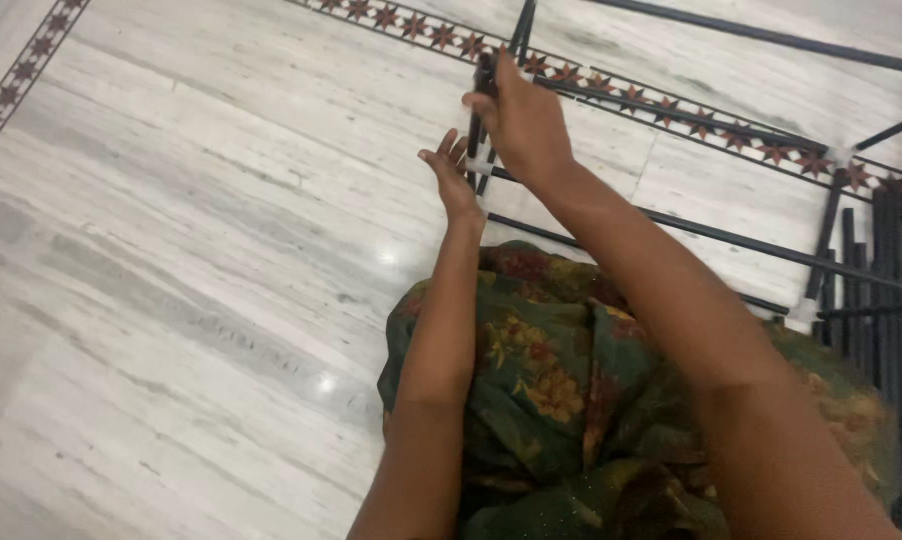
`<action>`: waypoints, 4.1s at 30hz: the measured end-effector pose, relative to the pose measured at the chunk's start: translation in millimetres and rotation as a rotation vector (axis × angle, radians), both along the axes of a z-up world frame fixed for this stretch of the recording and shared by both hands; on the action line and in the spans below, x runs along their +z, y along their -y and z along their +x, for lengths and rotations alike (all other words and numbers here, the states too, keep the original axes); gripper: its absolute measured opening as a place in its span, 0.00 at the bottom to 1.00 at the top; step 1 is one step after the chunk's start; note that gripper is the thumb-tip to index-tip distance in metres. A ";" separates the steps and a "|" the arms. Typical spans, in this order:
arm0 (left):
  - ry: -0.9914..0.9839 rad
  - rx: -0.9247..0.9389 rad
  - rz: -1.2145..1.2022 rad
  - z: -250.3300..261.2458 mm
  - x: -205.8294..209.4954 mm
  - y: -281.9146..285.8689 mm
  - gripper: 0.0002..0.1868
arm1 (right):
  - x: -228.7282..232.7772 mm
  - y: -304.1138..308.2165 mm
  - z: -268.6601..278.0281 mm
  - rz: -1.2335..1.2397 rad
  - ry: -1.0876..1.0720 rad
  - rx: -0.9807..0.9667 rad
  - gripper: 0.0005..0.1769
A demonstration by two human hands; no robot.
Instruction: The person sits on the floor and assembles a metal frame by connecting black rods with white plastic connectors. They pick up rods and connectors, insert them into the frame, and adjust the structure.
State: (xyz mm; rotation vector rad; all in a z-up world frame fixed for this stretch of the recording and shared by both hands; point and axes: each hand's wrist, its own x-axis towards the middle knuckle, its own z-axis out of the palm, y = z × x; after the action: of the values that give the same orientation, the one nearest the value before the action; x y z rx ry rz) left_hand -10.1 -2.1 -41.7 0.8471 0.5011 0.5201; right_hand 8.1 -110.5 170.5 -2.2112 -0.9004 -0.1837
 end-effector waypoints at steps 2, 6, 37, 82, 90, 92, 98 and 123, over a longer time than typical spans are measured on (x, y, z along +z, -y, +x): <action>-0.101 0.032 0.040 -3.3 -4.3 -3.5 0.46 | -5.3 23.2 -14.9 0.161 0.036 0.081 0.28; -0.099 0.127 0.110 -6.7 -7.2 -13.0 0.48 | -46.9 121.4 -59.3 0.092 0.037 0.033 0.27; 0.085 -0.043 2.085 -44.4 15.5 114.8 0.17 | -286.7 710.5 -147.5 -0.481 -0.232 -1.437 0.19; -0.034 -0.190 1.855 -34.6 37.0 97.6 0.12 | 8.8 502.4 -80.0 0.297 0.247 -0.620 0.07; -0.046 -0.191 1.856 -32.3 31.5 96.8 0.12 | 20.6 496.8 -62.7 0.175 0.143 -0.671 0.10; -0.039 -0.186 1.857 -33.8 30.7 95.5 0.12 | 17.6 495.0 -59.6 0.228 0.111 -0.655 0.10; -0.031 -0.176 1.840 -32.9 30.9 98.0 0.11 | 7.4 497.4 -58.1 0.170 0.233 -0.689 0.09; -0.047 -0.152 1.729 -28.4 40.7 93.5 0.15 | -151.4 479.2 -58.9 0.057 0.019 -0.858 0.17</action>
State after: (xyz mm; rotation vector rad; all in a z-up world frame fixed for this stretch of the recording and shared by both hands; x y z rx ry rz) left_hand -38.5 -95.6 -0.9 2.5144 -0.1171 0.7479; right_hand -50.8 -589.7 19.1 -2.4058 0.0993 -0.6151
